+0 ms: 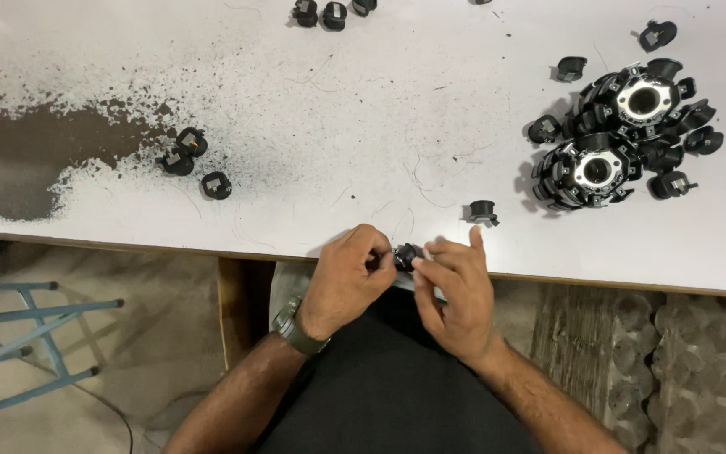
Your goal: The person sits at a white table and uses a small blade to trim excess material from black molded parts. They handle the parts one at a time, scraping edges and placing finished pieces aside. Larger circular assemblies are also trimmed in the same manner.
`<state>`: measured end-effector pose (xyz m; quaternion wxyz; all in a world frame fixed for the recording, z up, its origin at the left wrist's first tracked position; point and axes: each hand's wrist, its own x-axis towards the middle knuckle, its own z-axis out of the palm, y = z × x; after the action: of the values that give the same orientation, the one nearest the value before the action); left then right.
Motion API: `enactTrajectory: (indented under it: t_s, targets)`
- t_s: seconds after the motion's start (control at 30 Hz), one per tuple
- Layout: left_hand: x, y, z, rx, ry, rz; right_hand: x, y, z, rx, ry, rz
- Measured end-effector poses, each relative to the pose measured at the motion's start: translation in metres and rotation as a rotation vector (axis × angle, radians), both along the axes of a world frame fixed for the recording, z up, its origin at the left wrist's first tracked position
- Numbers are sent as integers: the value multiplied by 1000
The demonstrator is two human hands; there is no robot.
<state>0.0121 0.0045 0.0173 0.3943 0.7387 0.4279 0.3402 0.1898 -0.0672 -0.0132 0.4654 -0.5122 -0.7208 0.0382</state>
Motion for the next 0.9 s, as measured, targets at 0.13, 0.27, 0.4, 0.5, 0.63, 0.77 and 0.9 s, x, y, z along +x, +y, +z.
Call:
enactTrajectory:
  t_s: [0.13,0.27,0.4,0.5,0.63,0.77,0.9]
  targets:
    - [0,-4,-8,66,-24,4,-8,-6,-10,-20,43,29]
    - [2,-8,-12,22,-33,-2,-7,-4,-13,3,-7,20]
    - [3,-11,-13,9,-57,7,-5,-5,-14,5,-18,26]
    - [4,-12,-14,19,-60,10,-5,-7,-15,1,-23,27]
    - [5,-13,-15,19,-58,12,-6,-8,-14,-21,-32,18]
    - [6,-15,-14,75,-87,31,-7,-7,-10,-27,-10,11]
    - [6,-16,-16,93,-80,29,-6,-9,-7,-50,-18,5]
